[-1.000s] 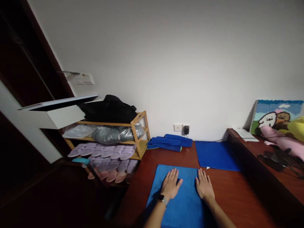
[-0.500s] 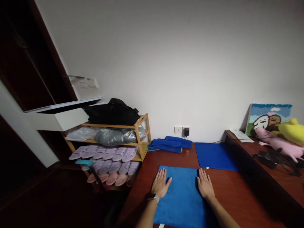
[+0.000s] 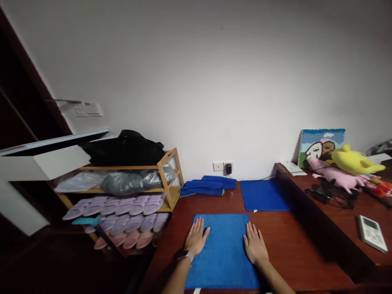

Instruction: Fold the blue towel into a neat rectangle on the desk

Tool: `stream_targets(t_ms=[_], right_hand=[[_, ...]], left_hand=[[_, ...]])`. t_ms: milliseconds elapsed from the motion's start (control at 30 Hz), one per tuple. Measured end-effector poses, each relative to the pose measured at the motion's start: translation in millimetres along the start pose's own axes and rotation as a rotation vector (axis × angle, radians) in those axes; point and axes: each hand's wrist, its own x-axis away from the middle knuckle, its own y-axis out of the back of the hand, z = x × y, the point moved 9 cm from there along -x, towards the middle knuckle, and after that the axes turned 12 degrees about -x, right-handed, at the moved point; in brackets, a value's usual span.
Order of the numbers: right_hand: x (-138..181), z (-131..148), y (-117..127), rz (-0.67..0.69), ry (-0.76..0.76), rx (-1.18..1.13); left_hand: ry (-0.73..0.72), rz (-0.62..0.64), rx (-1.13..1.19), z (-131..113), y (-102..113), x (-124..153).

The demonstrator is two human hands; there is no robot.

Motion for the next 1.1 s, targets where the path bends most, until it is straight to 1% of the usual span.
stream_targets(t_ms=[67, 100, 133, 200, 267, 300, 333, 367, 400, 433, 467, 533, 667, 733, 767, 800, 867, 1000, 1100], right_hand=[[-0.8, 0.6, 0.7, -0.002, 0.001, -0.015], [-0.8, 0.7, 1.1, -0.007, 0.005, -0.023], [-0.5, 0.6, 1.4, -0.012, 0.008, -0.030], [0.6, -0.4, 1.4, -0.020, 0.016, -0.034], [1.5, -0.7, -0.4, -0.015, 0.040, -0.016], [1.7, -0.6, -1.7, -0.010, 0.056, -0.001], [1.7, -0.6, -2.8, -0.006, 0.068, 0.014], [1.5, -0.8, -3.7, -0.003, 0.074, 0.028], [1.2, -1.4, -4.3, -0.001, 0.072, 0.037], [0.8, -2.4, -4.5, -0.001, 0.060, 0.042], [0.6, -3.3, -4.4, -0.002, 0.047, 0.043], [0.5, -4.1, -4.1, -0.006, 0.028, 0.042], [1.7, -5.2, -5.6, -0.013, 0.011, 0.051], [2.2, -6.0, -7.0, -0.013, 0.008, 0.059], [2.2, -6.3, -7.3, -0.012, 0.006, 0.063], [2.0, -6.3, -7.2, -0.009, 0.004, 0.066], [1.5, -5.3, -5.3, 0.003, -0.005, 0.068], [5.5, -0.1, 1.7, 0.050, -0.028, 0.062], [20.0, 5.4, 5.0, 0.033, -0.005, 0.041]], left_hand=[[-0.018, -0.035, 0.018, -20.7, 14.2, 1.6], [-0.051, -0.070, 0.034, -39.0, 22.6, 3.9], [-0.104, -0.106, 0.053, -62.2, 30.2, 7.4], [-0.246, -0.148, 0.092, -117.7, 38.7, 18.0], [-0.363, -0.162, 0.129, -168.4, 38.1, 30.8], [-0.388, -0.153, 0.143, -186.4, 34.1, 36.2], [-0.397, -0.141, 0.151, -198.2, 28.8, 40.7], [-0.392, -0.126, 0.151, -203.6, 22.9, 44.4], [-0.378, -0.111, 0.147, -202.7, 17.3, 47.6], [-0.359, -0.100, 0.138, -195.8, 12.7, 50.4], [-0.336, -0.089, 0.127, -183.8, 9.2, 53.1], [-0.267, -0.065, 0.100, -146.5, 5.3, 58.4], [-0.059, -0.015, 0.039, -52.3, 6.0, 73.9], [0.012, -0.013, 0.019, -18.3, 8.8, 84.2], [0.033, -0.017, 0.012, -7.4, 10.1, 89.0], [0.048, -0.021, 0.008, -0.3, 11.0, 93.1], [0.065, -0.028, 0.003, 5.4, 11.3, 98.2], [0.060, -0.057, -0.001, 3.1, 7.2, 98.5], [0.058, -0.085, -0.010, 4.5, 1.1, 95.4]])
